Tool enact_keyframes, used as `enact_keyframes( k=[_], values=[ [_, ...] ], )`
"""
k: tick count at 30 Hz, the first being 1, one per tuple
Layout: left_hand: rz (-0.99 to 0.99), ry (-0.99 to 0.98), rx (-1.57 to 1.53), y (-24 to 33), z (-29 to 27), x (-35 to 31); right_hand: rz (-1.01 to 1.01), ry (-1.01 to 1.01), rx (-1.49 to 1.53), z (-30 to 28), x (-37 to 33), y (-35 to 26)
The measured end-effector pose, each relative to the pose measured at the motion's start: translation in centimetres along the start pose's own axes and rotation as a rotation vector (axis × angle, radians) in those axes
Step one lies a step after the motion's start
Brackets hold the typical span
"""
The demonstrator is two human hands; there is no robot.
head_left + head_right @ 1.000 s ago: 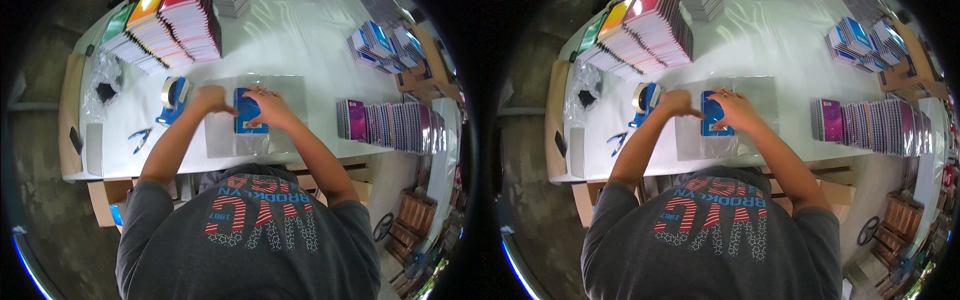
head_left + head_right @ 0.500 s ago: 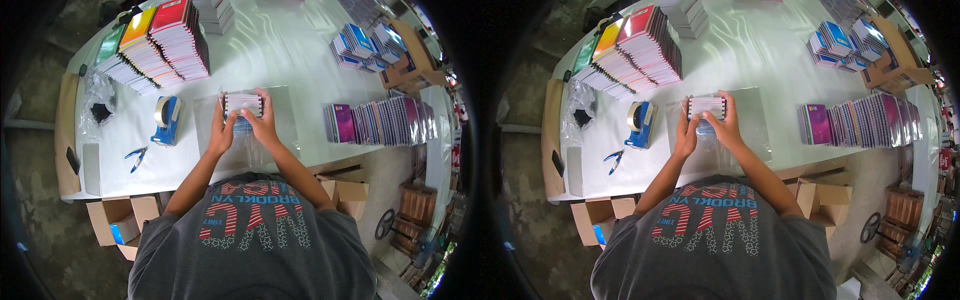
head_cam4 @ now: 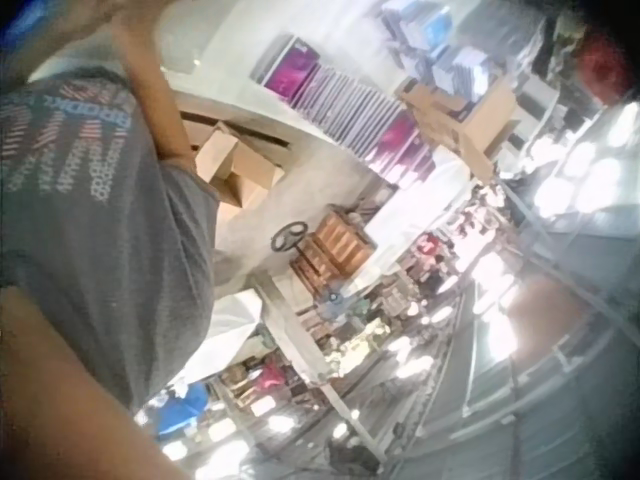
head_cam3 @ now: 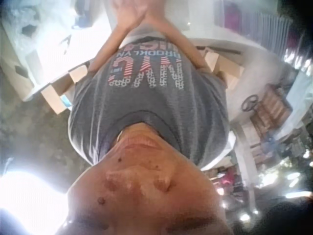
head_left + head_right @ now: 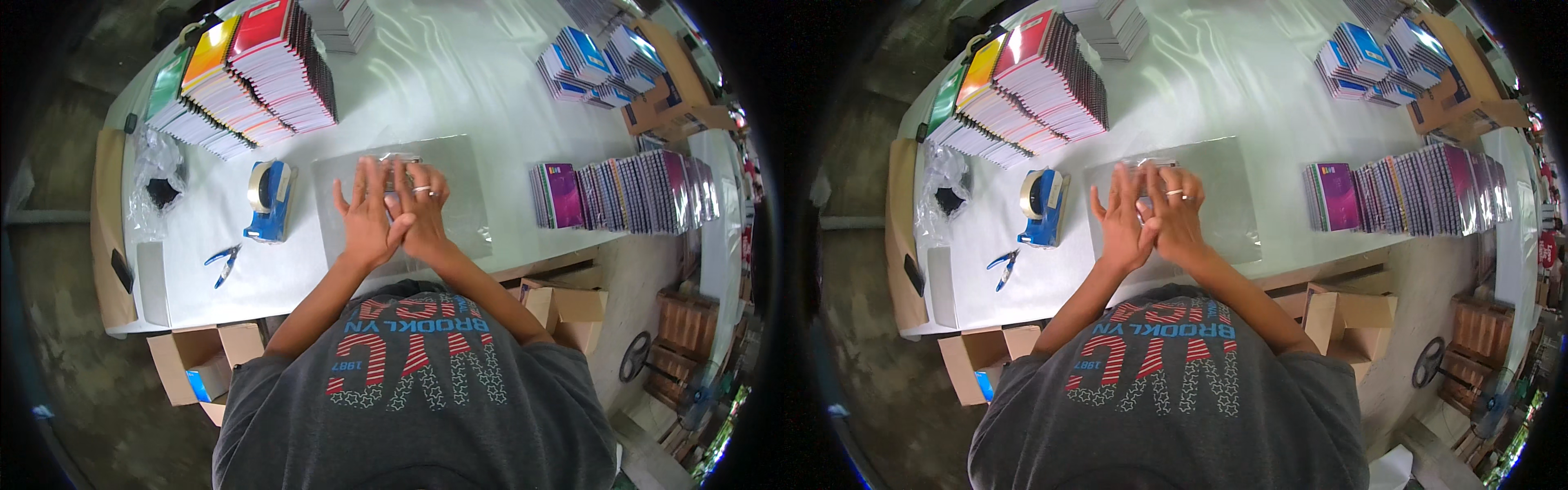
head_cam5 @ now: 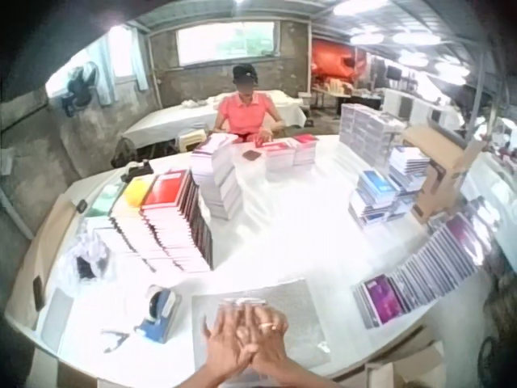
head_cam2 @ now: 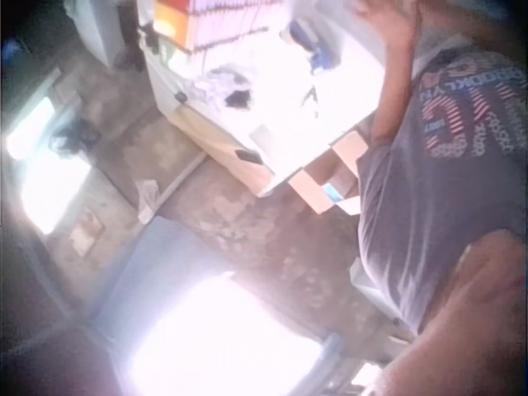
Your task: The person packs spiral notebooks into plastic sleeves by hand, secures the sleeves with adhesive tape from a dispenser, and places the finished items into a cardboard box.
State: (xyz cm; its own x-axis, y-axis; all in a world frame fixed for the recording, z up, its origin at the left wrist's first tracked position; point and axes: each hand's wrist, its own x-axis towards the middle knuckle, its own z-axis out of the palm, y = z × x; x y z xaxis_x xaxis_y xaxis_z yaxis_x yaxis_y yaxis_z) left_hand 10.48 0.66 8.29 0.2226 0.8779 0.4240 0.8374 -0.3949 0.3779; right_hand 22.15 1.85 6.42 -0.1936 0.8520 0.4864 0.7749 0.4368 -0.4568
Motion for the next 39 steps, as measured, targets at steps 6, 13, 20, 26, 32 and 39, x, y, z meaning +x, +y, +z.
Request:
enact_keyframes(
  k=[6,13,20,26,32,39],
  values=[
    [-0.155,0.004,-0.144,-1.9,-2.1,4.0,-0.218,0.012,-0.042,-0.8,0.4,1.1],
    [0.077,-0.254,-0.228,-4.9,-0.7,7.8,-0.271,0.066,-0.136,0.4,0.2,1.5],
    [0.055,-0.008,-0.192,-1.5,-0.4,2.2,-0.165,0.23,0.365,2.2,-0.8,2.0],
    [0.174,-0.01,-0.032,-2.0,-1.5,-0.7,-0.083,0.158,0.36,0.7,-0.3,2.0],
    [-0.545,0.307,0.339,-15.7,-9.1,-4.5,-0.147,0.111,0.31,1.1,-0.3,2.1],
    [-1.266,-0.408,-0.511,-20.5,-12.0,-5.7,-0.181,0.163,0.259,1.6,-0.5,2.8]
  ],
)
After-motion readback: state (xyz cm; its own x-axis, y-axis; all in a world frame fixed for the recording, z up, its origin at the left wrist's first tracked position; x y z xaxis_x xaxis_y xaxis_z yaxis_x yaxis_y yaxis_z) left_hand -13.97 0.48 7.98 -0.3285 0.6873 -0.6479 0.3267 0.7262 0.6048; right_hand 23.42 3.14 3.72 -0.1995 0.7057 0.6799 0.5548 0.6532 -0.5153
